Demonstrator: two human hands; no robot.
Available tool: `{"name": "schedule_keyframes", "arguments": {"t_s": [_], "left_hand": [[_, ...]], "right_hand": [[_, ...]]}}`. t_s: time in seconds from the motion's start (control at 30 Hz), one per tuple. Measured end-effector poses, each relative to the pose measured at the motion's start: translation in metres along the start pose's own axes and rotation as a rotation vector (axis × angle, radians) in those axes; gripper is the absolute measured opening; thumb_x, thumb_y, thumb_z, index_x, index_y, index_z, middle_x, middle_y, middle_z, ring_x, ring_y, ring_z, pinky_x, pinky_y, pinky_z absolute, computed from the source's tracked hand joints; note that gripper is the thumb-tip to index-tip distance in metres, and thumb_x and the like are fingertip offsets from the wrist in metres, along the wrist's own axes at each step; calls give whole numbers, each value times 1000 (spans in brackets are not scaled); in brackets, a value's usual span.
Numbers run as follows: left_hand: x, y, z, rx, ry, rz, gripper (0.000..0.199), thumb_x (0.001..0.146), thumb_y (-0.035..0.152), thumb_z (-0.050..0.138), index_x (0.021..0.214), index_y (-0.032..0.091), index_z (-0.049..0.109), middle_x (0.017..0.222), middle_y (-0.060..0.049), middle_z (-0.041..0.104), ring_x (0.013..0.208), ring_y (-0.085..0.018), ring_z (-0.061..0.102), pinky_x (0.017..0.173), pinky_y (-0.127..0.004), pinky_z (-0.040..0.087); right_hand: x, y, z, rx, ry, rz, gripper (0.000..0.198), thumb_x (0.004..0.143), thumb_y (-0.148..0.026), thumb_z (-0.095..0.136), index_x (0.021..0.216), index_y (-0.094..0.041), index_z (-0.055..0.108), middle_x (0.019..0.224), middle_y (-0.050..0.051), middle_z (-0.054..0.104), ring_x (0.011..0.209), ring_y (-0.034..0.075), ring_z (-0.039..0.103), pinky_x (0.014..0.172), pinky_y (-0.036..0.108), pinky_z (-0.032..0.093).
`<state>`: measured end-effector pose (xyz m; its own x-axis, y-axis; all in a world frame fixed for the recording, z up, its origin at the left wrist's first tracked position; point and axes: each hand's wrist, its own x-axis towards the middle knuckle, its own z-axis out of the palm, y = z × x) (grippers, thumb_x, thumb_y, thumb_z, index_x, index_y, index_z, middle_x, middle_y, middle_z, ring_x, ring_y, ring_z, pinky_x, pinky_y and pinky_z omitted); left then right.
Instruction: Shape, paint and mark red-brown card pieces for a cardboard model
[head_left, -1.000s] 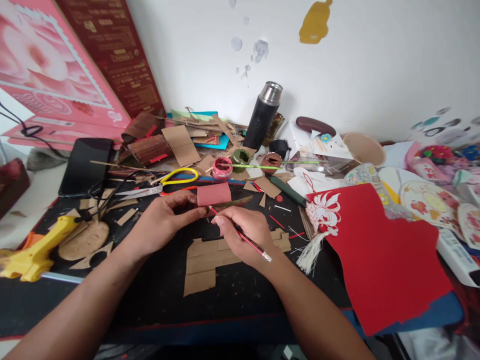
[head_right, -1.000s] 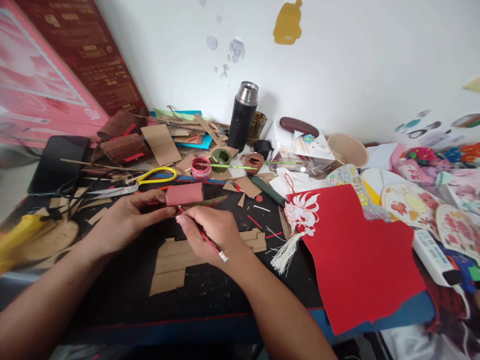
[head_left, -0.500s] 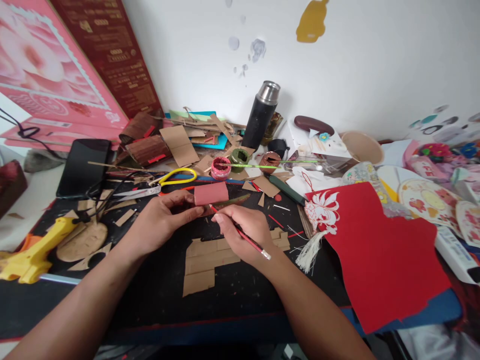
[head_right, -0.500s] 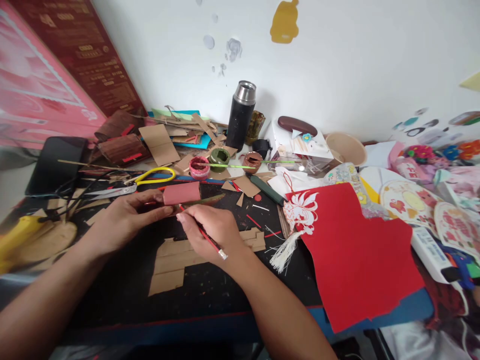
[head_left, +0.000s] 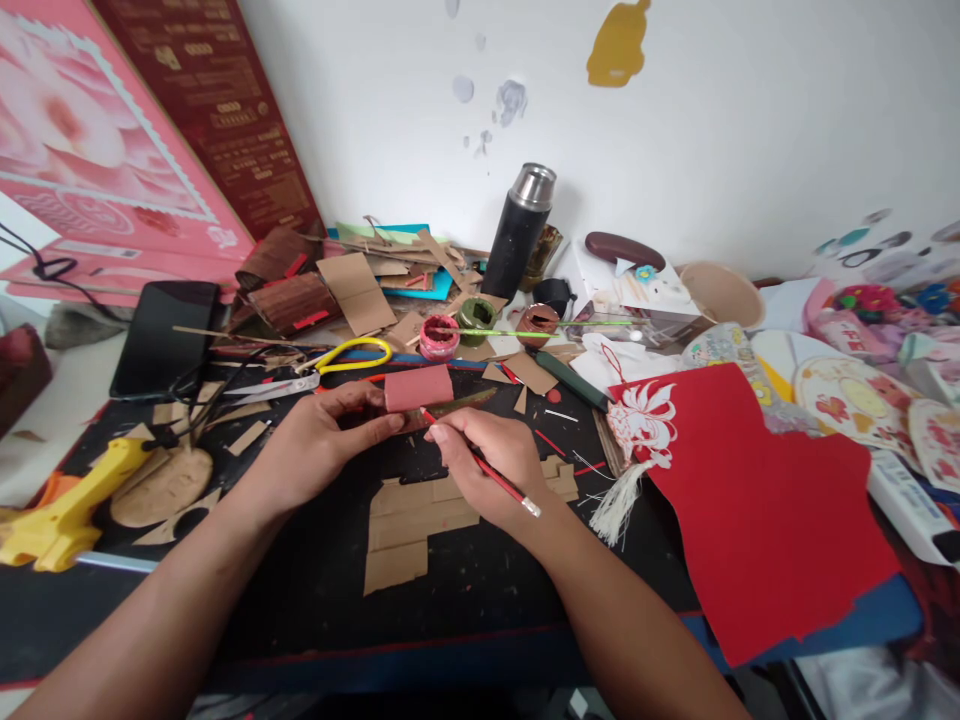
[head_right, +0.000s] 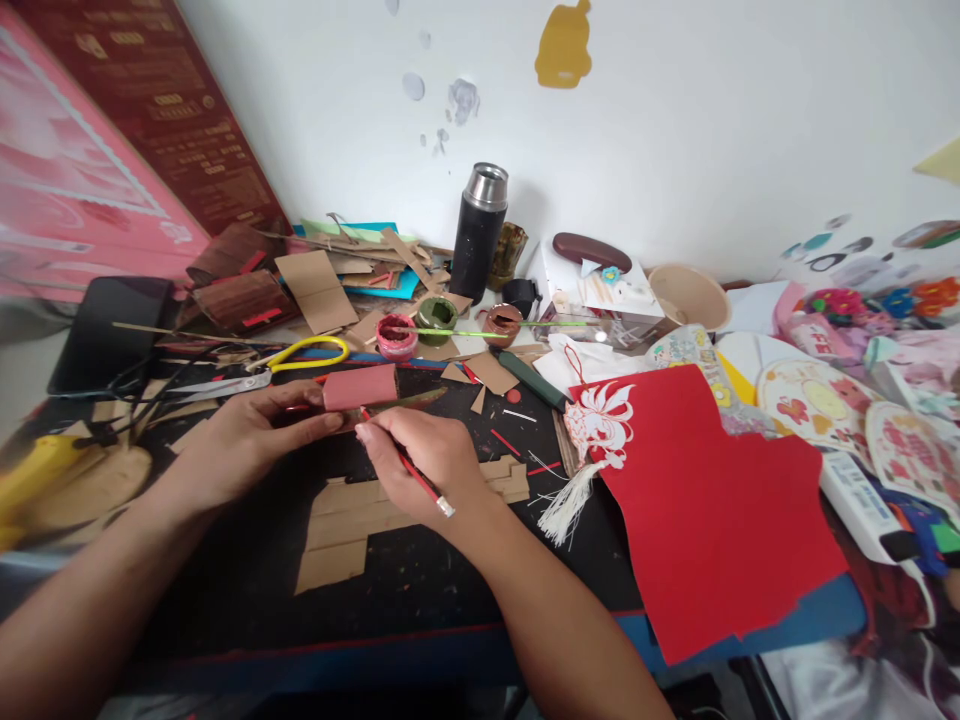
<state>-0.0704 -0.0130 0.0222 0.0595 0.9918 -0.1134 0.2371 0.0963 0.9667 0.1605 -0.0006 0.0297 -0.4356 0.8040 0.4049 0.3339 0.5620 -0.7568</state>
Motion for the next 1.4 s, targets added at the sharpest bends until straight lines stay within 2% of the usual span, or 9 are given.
{"name": "schedule_keyframes", "arguments": {"t_s": [0.2, 0.53, 0.73, 0.97, 1.4], "left_hand": [[0, -6, -3, 40, 36, -13, 45, 81, 65, 87, 100, 24, 85, 106, -7, 86, 95, -29, 77, 90, -39, 60], [0, -2, -2, 13, 27, -11, 42, 81, 63, 87, 99, 25, 86, 106, -7, 87, 99, -31, 78, 95, -42, 61], [1, 0, -2, 38, 47, -23, 50, 78, 69, 87, 99, 24, 86, 106, -8, 87, 97, -31, 77, 94, -43, 61], [1, 0, -4, 44, 35, -16, 48, 79, 68, 87, 100, 25, 86, 105, -7, 87, 96, -30, 78, 93, -41, 61], [2, 1, -3, 46, 30, -21, 51, 78, 71, 86, 101, 25, 86, 106, -8, 87, 97, -31, 79, 92, -42, 62]], "right_hand": [[1, 1, -2, -17, 8, 5, 30, 111, -31, 56, 89, -21, 73, 70, 0, 72, 64, 14, 67, 68, 25, 52], [1, 3, -2, -32, 16, 0, 31, 112, -32, 55, 89, -21, 73, 73, 1, 73, 65, 15, 67, 68, 26, 52], [0, 3, -3, -47, 41, 21, 33, 112, -33, 55, 87, -22, 72, 67, 0, 70, 62, 14, 65, 64, 27, 48], [-1, 3, -3, -40, 51, 10, 33, 112, -32, 56, 85, -21, 71, 66, -1, 68, 61, 13, 64, 62, 27, 47], [0, 4, -3, -91, 58, -5, 34, 113, -33, 55, 85, -22, 72, 67, 0, 68, 60, 14, 62, 63, 26, 48]]}}
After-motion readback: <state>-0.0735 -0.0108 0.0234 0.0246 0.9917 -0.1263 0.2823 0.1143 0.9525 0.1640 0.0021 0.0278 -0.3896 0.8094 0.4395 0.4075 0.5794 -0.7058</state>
